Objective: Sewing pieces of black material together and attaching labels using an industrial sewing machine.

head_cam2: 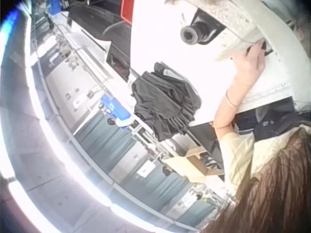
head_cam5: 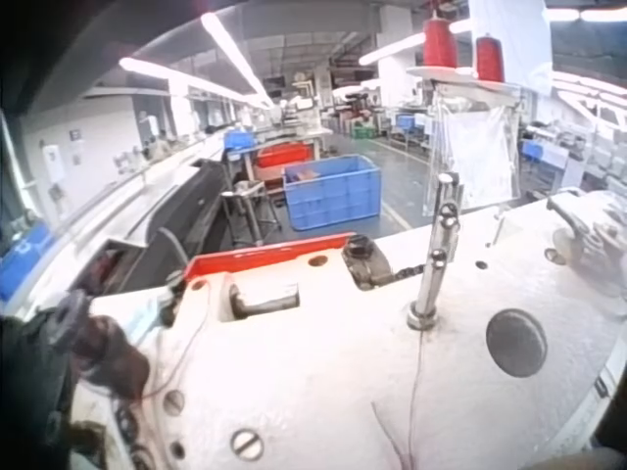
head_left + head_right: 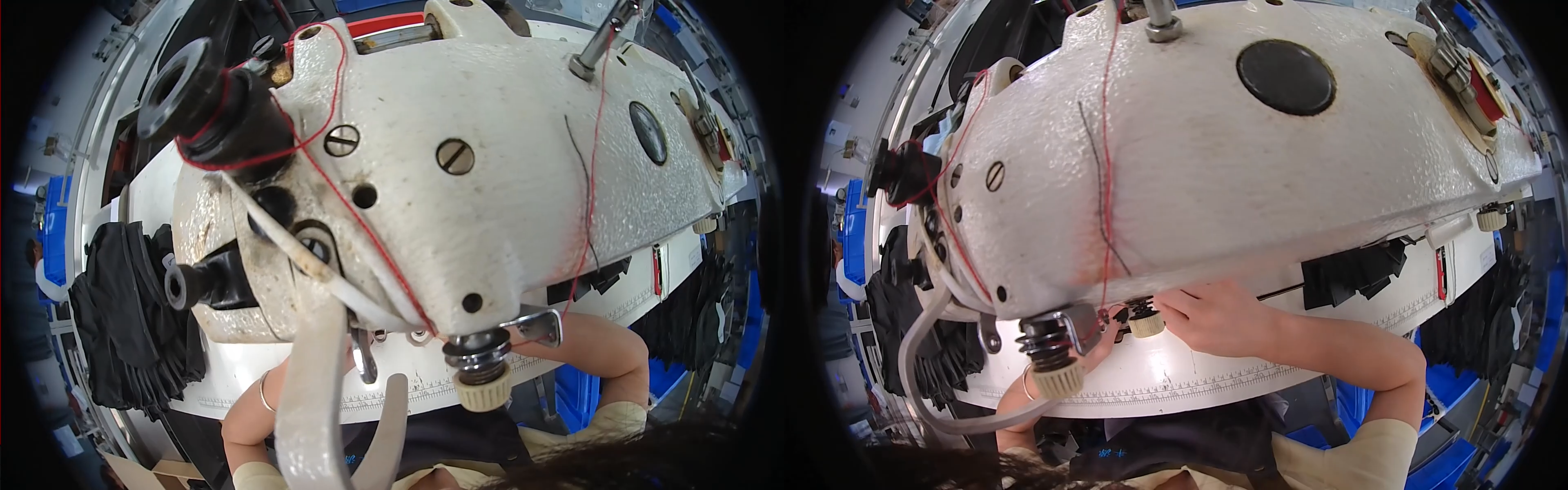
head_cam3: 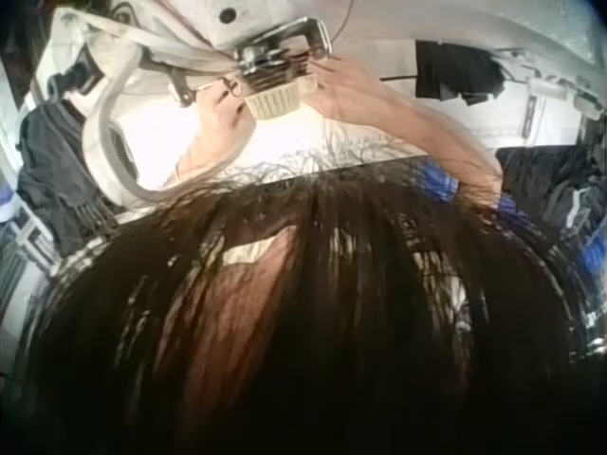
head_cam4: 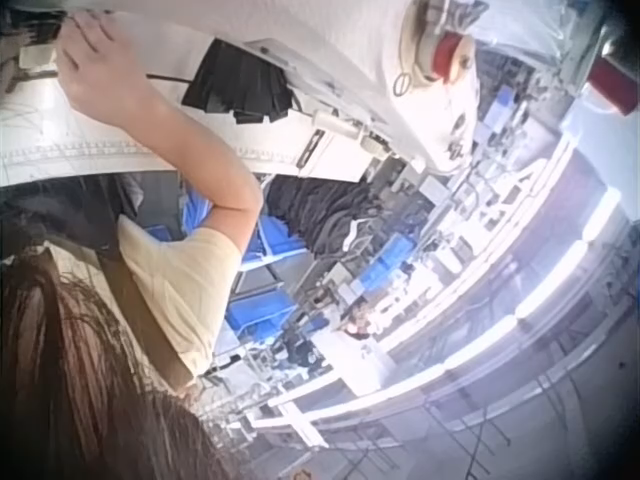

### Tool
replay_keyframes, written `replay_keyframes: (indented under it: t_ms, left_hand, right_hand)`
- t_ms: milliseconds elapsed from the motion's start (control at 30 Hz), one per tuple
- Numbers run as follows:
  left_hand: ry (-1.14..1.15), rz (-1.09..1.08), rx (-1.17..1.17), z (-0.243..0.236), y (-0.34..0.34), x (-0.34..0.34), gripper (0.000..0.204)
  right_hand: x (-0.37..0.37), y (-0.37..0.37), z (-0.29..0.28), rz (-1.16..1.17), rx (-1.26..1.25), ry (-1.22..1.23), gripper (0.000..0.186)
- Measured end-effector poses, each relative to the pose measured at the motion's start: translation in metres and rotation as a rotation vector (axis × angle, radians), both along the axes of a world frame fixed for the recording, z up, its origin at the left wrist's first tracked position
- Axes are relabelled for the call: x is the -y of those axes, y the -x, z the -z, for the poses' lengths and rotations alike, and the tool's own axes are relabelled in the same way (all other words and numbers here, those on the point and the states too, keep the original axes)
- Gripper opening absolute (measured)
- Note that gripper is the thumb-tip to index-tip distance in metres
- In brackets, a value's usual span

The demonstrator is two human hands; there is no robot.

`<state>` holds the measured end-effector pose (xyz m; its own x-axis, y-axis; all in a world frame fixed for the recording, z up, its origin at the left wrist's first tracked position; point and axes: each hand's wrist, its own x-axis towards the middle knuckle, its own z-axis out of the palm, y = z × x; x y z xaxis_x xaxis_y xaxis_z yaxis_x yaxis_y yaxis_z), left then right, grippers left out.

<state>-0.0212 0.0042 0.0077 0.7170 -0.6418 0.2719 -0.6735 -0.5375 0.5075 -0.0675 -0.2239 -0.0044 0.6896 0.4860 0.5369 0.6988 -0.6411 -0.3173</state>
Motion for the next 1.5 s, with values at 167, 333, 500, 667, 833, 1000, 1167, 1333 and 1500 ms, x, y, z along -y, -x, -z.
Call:
replay_keyframes:
  t_ms: [167,333,500,667,833,1000,1167,1333,1500]
  left_hand:
    - [-0.167,-0.004,0.047,-0.008,-0.004,-0.002,0.023]
    - [-0.225,0.068,0.164,-0.014,-0.009,0.009,0.035]
    - [-0.019,0.313,0.158,-0.017,0.018,0.001,0.046]
    - [0.035,0.336,0.026,-0.039,0.087,-0.018,0.044]
    - [0.123,0.305,-0.109,-0.054,0.083,-0.023,0.049]
    - [0.143,0.284,-0.205,-0.066,0.084,-0.023,0.050]
    - [0.178,0.261,-0.211,-0.070,0.081,-0.020,0.047]
    - [0.198,0.238,-0.170,-0.077,0.078,-0.017,0.038]
    - [0.378,-0.324,-0.502,-0.057,0.006,-0.021,0.010]
  right_hand:
    - [0.000,0.000,0.001,0.006,-0.029,0.009,0.018]
    - [0.000,-0.008,-0.003,-0.063,0.053,0.207,0.014]
    - [-0.015,0.027,-0.020,-0.134,-0.012,0.123,0.018]
    - [-0.034,0.093,-0.021,-0.175,0.001,0.101,0.025]
    - [-0.038,0.090,-0.029,-0.151,0.079,0.092,0.024]
    - [-0.033,0.083,-0.031,-0.100,0.271,0.167,0.021]
    - [-0.038,0.082,-0.020,-0.057,0.353,0.088,0.018]
    - [-0.032,0.077,-0.035,-0.090,0.406,0.082,0.019]
    - [-0.027,0.086,-0.023,-0.167,0.274,0.078,0.024]
